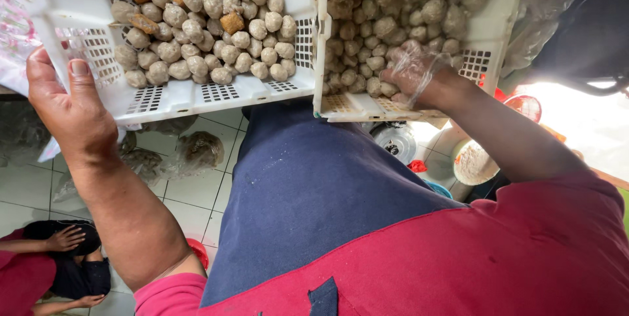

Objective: The person picks meatballs by hand from white plastic crates and packs them into a clear plastic bag, then ties the bag and sets it down. The person also slides and repositions full crates of meatballs on the table between bags.

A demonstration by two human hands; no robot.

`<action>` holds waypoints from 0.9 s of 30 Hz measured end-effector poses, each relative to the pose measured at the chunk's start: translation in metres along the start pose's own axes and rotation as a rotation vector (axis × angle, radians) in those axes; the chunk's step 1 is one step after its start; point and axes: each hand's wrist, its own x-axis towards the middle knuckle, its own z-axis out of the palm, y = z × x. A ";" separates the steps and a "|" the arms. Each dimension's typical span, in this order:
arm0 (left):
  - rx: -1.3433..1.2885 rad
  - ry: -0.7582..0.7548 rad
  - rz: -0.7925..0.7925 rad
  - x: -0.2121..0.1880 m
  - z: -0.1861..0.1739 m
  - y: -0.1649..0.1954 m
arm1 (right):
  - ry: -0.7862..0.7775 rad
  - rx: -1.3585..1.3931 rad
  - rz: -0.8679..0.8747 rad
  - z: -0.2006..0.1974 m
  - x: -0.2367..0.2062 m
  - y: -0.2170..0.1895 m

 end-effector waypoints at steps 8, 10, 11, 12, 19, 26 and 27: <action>0.000 -0.007 0.003 -0.001 -0.003 -0.010 | -0.128 0.363 -0.012 0.007 0.020 0.008; -0.008 -0.005 0.007 0.000 -0.005 -0.016 | -0.144 0.399 -0.064 0.011 0.027 0.011; -0.011 -0.014 0.014 0.000 -0.007 -0.019 | -0.140 0.417 -0.109 0.014 0.032 0.013; -0.016 -0.021 0.022 0.000 -0.008 -0.021 | -0.136 0.433 -0.155 0.017 0.036 0.017; 0.016 0.023 -0.023 0.004 -0.006 -0.021 | -0.385 0.677 -0.170 0.045 0.077 0.055; 0.064 0.034 -0.017 0.005 -0.006 -0.019 | -0.554 1.461 -0.348 0.079 0.086 0.092; 0.073 0.036 -0.018 0.005 -0.006 -0.020 | -0.611 1.723 -0.364 0.079 0.085 0.096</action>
